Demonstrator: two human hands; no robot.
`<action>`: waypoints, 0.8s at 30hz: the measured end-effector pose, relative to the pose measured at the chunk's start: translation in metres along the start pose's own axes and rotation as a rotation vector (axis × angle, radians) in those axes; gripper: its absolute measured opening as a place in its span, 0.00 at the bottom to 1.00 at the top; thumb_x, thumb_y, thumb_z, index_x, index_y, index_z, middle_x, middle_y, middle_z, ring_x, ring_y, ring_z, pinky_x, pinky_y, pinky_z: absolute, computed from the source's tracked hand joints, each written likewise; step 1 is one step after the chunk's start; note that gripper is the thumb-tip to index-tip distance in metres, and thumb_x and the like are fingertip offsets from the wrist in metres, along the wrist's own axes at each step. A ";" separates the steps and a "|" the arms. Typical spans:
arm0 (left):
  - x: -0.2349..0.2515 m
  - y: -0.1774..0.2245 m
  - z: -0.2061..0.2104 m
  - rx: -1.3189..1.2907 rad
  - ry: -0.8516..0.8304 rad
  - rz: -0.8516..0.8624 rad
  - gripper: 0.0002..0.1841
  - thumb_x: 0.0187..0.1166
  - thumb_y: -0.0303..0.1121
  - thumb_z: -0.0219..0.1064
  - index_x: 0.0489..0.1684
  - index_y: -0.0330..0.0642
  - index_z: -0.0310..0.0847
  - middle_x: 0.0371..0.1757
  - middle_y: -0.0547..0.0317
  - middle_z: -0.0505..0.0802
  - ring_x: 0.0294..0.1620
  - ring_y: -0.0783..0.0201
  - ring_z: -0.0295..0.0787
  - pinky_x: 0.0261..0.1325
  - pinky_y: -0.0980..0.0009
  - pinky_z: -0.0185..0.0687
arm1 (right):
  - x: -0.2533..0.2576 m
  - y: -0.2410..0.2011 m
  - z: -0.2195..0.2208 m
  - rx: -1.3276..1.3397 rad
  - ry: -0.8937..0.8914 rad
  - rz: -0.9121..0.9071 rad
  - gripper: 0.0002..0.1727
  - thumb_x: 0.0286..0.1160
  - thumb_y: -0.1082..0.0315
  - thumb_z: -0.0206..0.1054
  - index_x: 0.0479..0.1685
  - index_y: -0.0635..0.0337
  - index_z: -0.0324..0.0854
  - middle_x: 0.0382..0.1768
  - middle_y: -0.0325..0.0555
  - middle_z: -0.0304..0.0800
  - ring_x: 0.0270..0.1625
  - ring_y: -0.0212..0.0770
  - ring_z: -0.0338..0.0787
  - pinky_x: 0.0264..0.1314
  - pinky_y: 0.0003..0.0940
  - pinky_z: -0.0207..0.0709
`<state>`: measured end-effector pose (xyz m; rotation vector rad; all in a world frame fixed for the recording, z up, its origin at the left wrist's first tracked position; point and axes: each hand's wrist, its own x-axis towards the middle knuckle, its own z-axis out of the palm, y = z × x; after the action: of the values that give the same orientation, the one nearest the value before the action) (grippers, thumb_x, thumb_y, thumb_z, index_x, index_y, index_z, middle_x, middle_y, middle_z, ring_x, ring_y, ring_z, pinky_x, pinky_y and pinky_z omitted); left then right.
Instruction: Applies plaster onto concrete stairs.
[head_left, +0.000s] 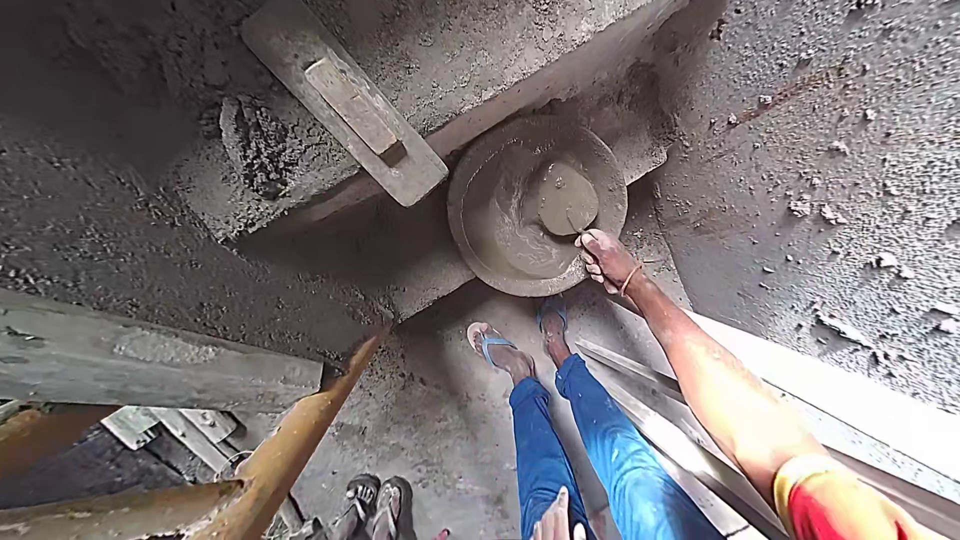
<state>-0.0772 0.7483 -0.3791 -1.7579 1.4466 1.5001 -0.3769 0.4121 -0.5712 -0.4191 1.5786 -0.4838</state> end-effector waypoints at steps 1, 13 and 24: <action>0.002 0.002 -0.001 0.009 -0.012 -0.011 0.25 0.84 0.44 0.55 0.79 0.48 0.78 0.69 0.51 0.90 0.71 0.48 0.85 0.75 0.42 0.73 | -0.005 0.000 0.000 -0.152 0.062 -0.037 0.21 0.94 0.48 0.47 0.57 0.56 0.74 0.17 0.37 0.69 0.11 0.31 0.68 0.14 0.25 0.69; 0.017 -0.016 0.002 -0.139 0.004 -0.024 0.24 0.83 0.44 0.57 0.74 0.47 0.83 0.64 0.57 0.93 0.68 0.53 0.88 0.73 0.44 0.75 | -0.026 -0.029 0.001 -0.761 0.482 -0.058 0.29 0.94 0.46 0.47 0.66 0.64 0.74 0.38 0.67 0.87 0.37 0.66 0.90 0.41 0.68 0.81; 0.025 -0.021 0.012 -0.163 0.036 -0.046 0.22 0.84 0.42 0.54 0.70 0.49 0.86 0.66 0.59 0.93 0.69 0.56 0.87 0.76 0.48 0.75 | 0.008 0.007 0.001 0.131 -0.104 0.120 0.20 0.95 0.49 0.46 0.47 0.51 0.78 0.13 0.31 0.65 0.07 0.26 0.63 0.06 0.22 0.63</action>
<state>-0.0673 0.7552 -0.4121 -1.9089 1.3244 1.6103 -0.3759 0.4138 -0.5815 -0.2443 1.4535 -0.4626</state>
